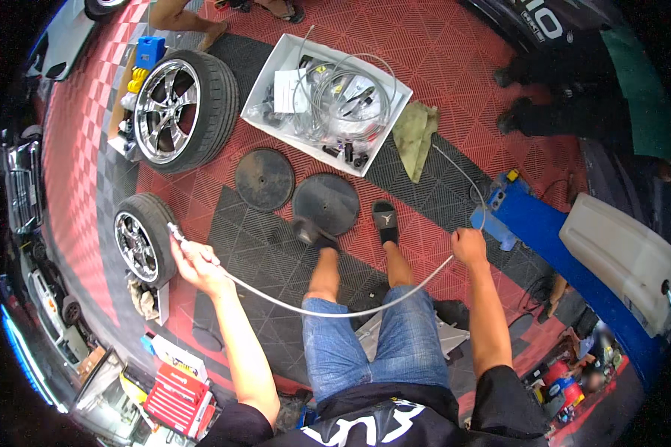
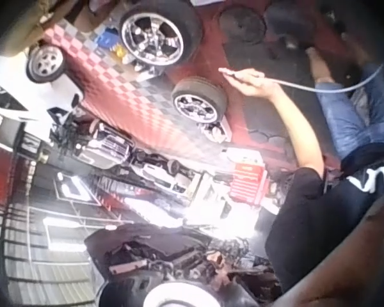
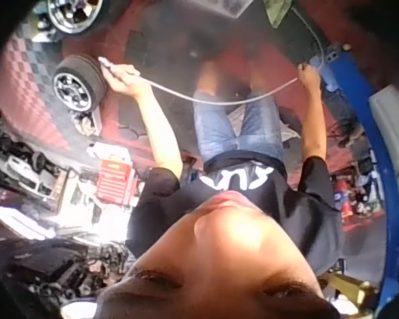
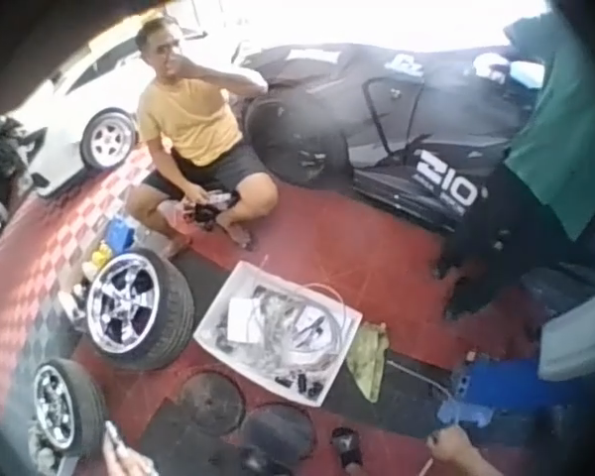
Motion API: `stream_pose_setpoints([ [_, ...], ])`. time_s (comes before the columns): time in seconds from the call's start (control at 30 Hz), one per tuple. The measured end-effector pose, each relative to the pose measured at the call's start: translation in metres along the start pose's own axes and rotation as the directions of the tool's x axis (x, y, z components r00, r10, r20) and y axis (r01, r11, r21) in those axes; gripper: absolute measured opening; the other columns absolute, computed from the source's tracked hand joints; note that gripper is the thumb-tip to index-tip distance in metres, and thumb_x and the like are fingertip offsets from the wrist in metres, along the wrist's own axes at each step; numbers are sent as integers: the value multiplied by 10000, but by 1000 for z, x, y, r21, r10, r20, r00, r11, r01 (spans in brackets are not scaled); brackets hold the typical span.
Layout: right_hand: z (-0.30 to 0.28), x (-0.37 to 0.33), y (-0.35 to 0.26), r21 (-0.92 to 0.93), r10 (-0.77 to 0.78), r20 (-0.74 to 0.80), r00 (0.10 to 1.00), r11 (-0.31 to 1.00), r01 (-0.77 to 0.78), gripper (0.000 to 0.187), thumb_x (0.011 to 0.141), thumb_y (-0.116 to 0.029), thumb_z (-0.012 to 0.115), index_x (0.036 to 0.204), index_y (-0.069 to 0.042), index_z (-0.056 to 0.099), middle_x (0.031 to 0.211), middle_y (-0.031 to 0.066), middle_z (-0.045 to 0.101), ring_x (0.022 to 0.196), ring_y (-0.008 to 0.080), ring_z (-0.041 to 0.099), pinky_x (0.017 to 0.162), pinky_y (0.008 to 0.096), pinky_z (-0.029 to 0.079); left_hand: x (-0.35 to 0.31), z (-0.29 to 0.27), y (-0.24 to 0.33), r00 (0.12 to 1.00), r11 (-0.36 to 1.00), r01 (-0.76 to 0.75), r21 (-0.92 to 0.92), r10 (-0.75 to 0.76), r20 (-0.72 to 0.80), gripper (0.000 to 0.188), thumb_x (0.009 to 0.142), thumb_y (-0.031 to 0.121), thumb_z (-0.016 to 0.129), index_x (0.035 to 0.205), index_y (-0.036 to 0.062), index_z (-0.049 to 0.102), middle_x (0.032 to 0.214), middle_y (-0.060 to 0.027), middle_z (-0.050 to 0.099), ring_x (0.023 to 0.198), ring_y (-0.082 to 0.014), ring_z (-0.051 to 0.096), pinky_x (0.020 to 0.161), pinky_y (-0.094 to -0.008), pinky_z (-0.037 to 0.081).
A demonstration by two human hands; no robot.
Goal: The recorder is assembling fittings onto a braided metal hose using a wrench and pliers while seated in a service bay.
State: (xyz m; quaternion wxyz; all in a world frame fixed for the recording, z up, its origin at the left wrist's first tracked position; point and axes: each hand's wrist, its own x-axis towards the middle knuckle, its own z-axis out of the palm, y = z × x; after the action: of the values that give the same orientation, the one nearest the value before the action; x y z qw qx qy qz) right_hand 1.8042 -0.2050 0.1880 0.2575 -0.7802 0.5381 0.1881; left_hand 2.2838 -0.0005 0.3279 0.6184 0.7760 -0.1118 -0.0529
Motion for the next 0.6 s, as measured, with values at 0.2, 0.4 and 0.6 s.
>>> stream_pose_setpoints([
  [0.2,55,86,-65,-195,214,-120,969,952,-234,329,889,-262,511,847,-11,720,839,222,700,848,426,662,918,486,480,52,45,-128,873,914,403,-52,-367,320,273,1049,248,485,1054,-3,592,681,28,459,576,-50,442,485,-200,368],
  [0.4,203,213,-87,55,51,209,977,996,-64,341,898,-264,489,899,9,695,939,267,683,901,444,650,883,502,489,85,115,-216,735,951,308,-14,-229,639,297,1023,305,545,1093,24,613,722,37,508,647,-38,439,578,-194,347],
  [0.6,257,447,-214,211,-179,-96,979,958,196,306,907,-270,517,936,2,655,894,256,664,884,436,629,828,515,486,68,133,-309,506,938,87,336,-333,796,213,1007,214,549,1091,25,597,724,-123,632,634,-212,611,592,-359,470],
])
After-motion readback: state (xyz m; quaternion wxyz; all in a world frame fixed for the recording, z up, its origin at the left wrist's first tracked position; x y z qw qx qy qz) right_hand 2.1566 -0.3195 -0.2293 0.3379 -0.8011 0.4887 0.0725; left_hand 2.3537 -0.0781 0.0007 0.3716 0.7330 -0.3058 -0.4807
